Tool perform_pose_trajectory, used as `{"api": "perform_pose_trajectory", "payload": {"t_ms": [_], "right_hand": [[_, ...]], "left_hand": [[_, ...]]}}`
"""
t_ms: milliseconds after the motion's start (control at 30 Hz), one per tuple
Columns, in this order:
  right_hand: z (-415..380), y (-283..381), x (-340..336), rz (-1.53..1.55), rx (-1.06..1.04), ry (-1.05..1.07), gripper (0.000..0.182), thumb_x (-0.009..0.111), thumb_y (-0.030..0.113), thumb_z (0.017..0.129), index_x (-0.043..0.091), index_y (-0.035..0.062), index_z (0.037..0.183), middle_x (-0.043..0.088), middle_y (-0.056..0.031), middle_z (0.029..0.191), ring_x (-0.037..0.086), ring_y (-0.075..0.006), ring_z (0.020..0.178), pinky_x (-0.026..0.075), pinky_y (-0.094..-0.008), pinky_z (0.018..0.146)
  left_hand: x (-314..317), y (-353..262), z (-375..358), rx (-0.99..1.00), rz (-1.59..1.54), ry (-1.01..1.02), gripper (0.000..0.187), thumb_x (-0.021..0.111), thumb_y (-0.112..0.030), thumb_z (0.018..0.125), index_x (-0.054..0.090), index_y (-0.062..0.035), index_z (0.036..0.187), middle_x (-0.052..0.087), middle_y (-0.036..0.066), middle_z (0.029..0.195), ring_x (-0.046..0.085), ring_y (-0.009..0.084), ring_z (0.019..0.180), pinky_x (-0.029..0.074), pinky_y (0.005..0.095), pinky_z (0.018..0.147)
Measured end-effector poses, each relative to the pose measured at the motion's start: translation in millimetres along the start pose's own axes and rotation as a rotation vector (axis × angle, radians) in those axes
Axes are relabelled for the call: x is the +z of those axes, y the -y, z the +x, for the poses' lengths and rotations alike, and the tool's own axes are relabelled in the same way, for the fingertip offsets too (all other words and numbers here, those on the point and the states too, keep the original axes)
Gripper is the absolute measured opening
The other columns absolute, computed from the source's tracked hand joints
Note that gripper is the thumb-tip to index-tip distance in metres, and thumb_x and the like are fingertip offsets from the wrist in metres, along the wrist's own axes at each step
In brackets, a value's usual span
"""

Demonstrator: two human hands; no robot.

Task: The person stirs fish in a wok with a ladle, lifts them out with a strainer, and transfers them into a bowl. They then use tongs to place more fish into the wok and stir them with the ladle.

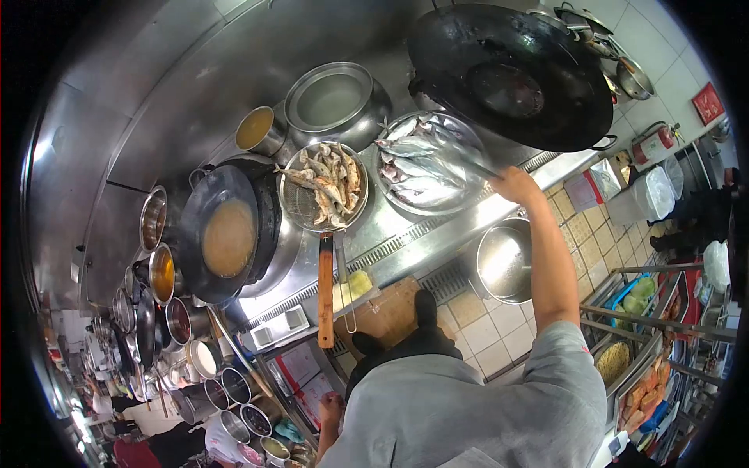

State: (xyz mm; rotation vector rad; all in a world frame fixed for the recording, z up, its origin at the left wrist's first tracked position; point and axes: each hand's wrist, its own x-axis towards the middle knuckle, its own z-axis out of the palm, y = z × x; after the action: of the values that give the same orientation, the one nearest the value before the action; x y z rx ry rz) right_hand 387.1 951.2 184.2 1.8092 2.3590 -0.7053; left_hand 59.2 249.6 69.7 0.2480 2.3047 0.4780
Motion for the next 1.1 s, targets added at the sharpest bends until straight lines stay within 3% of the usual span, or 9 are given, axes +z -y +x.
{"api": "perform_pose_trajectory", "payload": {"t_ms": [133,367,533,667,733,833,933,1000,1100], "right_hand": [[-6.8,0.3,0.9,0.144,0.026,-0.048,0.050,0.062,0.043,0.088,0.069,-0.0017,0.110,0.065,-0.0261,0.116,0.062,-0.0399,0.110,0.048,-0.0440,0.097],[-52.4,-18.0,6.0,0.199,-0.009,-0.319,0.045,0.065,0.039,0.089,0.069,0.0052,0.119,0.071,-0.0240,0.096,0.068,-0.0381,0.094,0.051,-0.0443,0.085],[-123.4,45.5,-35.3,0.207,0.042,-0.373,0.043,0.062,0.037,0.091,0.068,0.0046,0.119,0.070,-0.0240,0.098,0.069,-0.0358,0.094,0.052,-0.0424,0.083],[-139.6,85.6,-34.2,0.266,-0.064,-0.495,0.044,0.063,0.036,0.091,0.067,0.0027,0.120,0.070,-0.0232,0.093,0.070,-0.0327,0.088,0.052,-0.0398,0.080],[-152.0,134.1,-42.8,0.291,-0.107,-0.408,0.045,0.065,0.035,0.090,0.067,0.0019,0.120,0.070,-0.0208,0.086,0.068,-0.0274,0.080,0.051,-0.0364,0.076],[-161.6,211.6,-41.3,0.304,-0.191,-0.291,0.042,0.065,0.033,0.090,0.067,0.0034,0.120,0.070,-0.0208,0.089,0.068,-0.0266,0.083,0.050,-0.0356,0.077],[-154.6,290.6,-5.9,0.252,-0.431,-0.308,0.041,0.064,0.031,0.092,0.066,-0.0009,0.118,0.069,-0.0148,0.080,0.060,-0.0185,0.069,0.048,-0.0325,0.069],[-155.8,357.1,17.7,0.267,-0.514,-0.185,0.041,0.063,0.035,0.090,0.068,0.0039,0.116,0.071,-0.0218,0.095,0.069,-0.0330,0.089,0.051,-0.0400,0.082],[-142.1,449.4,66.4,0.201,-0.640,-0.026,0.038,0.062,0.038,0.089,0.072,0.0069,0.109,0.072,-0.0190,0.093,0.069,-0.0331,0.091,0.051,-0.0400,0.083]], "left_hand": [[-3.1,-28.4,-4.0,0.087,-0.053,0.052,0.024,0.061,-0.020,0.090,0.064,0.0006,0.101,0.068,0.010,0.077,0.067,0.0165,0.065,0.054,0.0292,0.058],[-7.6,20.5,28.1,-0.044,-0.129,0.049,0.021,0.061,-0.019,0.091,0.063,-0.0005,0.103,0.068,0.009,0.078,0.067,0.0169,0.065,0.055,0.0314,0.059],[-11.0,44.0,25.7,-0.044,-0.222,0.059,0.020,0.061,-0.019,0.092,0.065,-0.0002,0.099,0.069,0.009,0.078,0.068,0.0170,0.067,0.056,0.0315,0.060],[-23.7,41.4,18.5,-0.017,0.004,0.031,0.021,0.060,-0.020,0.093,0.064,-0.0001,0.095,0.067,0.008,0.075,0.067,0.0169,0.064,0.054,0.0315,0.058],[-18.5,77.9,37.2,0.061,0.064,0.037,0.021,0.060,-0.021,0.092,0.064,0.0002,0.093,0.067,0.008,0.074,0.066,0.0168,0.063,0.053,0.0313,0.056],[-37.5,64.0,29.9,0.041,-0.101,0.083,0.020,0.058,-0.021,0.091,0.063,-0.0020,0.089,0.064,0.006,0.070,0.064,0.0160,0.059,0.051,0.0305,0.053],[-32.6,108.0,50.6,-0.073,-0.447,0.157,0.018,0.056,-0.020,0.089,0.062,-0.0039,0.083,0.061,0.004,0.067,0.062,0.0155,0.057,0.049,0.0301,0.051],[-16.9,151.2,66.8,-0.092,-0.680,0.162,0.019,0.057,-0.021,0.090,0.060,-0.0048,0.080,0.060,0.003,0.067,0.061,0.0149,0.055,0.049,0.0301,0.051],[-3.4,207.0,72.0,-0.039,-0.798,0.202,0.021,0.058,-0.022,0.090,0.061,-0.0036,0.080,0.060,0.003,0.067,0.060,0.0143,0.055,0.049,0.0300,0.050]]}}
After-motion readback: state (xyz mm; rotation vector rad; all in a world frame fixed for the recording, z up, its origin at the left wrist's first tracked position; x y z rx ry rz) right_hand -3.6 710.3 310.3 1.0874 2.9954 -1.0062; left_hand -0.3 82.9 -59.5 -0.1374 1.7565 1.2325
